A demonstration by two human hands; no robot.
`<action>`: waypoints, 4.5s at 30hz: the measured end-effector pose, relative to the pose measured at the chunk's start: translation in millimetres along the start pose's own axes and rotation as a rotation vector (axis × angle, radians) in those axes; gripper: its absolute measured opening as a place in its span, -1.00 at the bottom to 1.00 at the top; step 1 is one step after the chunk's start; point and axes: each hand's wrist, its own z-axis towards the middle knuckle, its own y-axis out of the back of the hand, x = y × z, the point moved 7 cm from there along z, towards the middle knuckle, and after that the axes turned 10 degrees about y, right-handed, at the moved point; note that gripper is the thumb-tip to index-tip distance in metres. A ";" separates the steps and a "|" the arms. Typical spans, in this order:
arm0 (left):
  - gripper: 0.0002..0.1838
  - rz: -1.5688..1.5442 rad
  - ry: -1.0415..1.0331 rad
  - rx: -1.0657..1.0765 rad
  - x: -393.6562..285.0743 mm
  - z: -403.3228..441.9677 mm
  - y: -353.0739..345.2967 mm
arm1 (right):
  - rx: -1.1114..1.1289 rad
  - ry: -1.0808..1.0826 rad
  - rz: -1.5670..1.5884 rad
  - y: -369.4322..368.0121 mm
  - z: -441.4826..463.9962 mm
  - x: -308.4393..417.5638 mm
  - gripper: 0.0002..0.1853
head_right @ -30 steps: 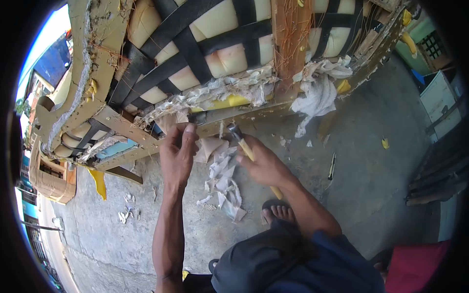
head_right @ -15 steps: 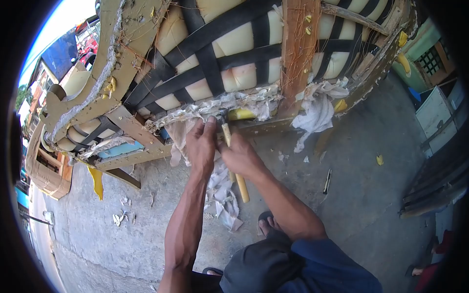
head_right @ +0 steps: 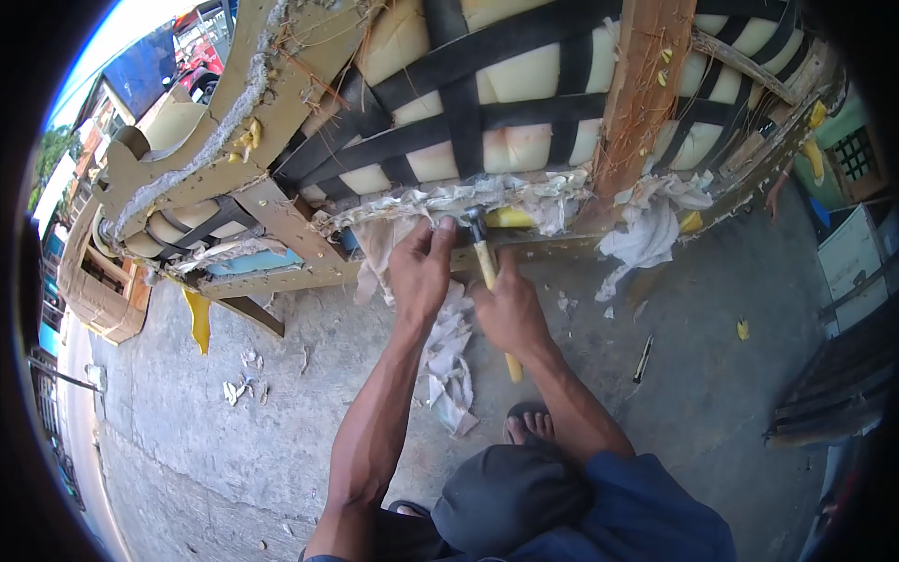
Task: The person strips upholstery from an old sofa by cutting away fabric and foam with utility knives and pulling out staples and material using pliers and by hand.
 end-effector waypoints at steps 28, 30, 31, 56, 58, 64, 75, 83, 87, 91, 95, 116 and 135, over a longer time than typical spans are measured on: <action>-0.52 0.117 0.026 -0.261 37.5 -40.8 39.8 | 0.530 -0.292 -0.101 -23.6 -74.2 -135.5 -0.49; -0.53 0.171 0.011 -0.244 35.8 -37.0 43.2 | 0.556 -0.286 -0.312 -21.8 -90.0 -194.5 -0.44; -0.53 0.204 0.048 -0.209 31.8 -36.1 47.4 | 0.541 -0.337 -0.396 -24.7 -97.4 -248.4 -0.41; -0.41 0.004 0.558 -1.127 -252.5 73.9 306.4 | 1.652 0.358 0.358 141.9 134.5 611.7 -0.50; -0.36 0.064 0.613 -1.202 -246.2 89.2 292.8 | 1.636 0.286 0.235 137.1 195.8 636.8 -0.57; -0.24 -0.331 0.761 -1.474 -248.3 96.6 289.1 | 1.445 0.481 -0.197 -29.8 330.1 451.1 -0.67; -0.43 0.040 0.981 -1.727 -238.0 80.4 298.1 | 1.614 0.549 -0.804 -131.0 249.5 193.4 -0.70; -0.47 0.165 0.868 -1.703 -229.2 80.6 306.8 | 2.068 0.158 -0.500 66.4 363.7 247.6 -0.51; -0.36 0.263 0.983 -1.750 -242.0 88.3 309.8 | 1.920 -0.001 -0.496 155.7 377.7 315.2 -0.53; -0.20 0.177 1.043 -1.706 -239.2 80.6 302.3 | 1.847 -0.071 -0.451 160.4 375.6 292.0 -0.56; -0.25 0.262 1.048 -1.701 -238.8 80.6 306.2 | 1.806 0.103 -0.575 152.8 378.7 283.4 -0.60; -0.38 0.534 0.924 -1.641 -242.2 80.3 305.4 | 1.863 -0.194 -0.789 -79.9 252.6 136.8 -0.61; -0.30 0.364 0.930 -1.663 -234.8 76.7 308.7 | 0.811 -0.538 -0.649 348.9 710.4 299.2 -0.46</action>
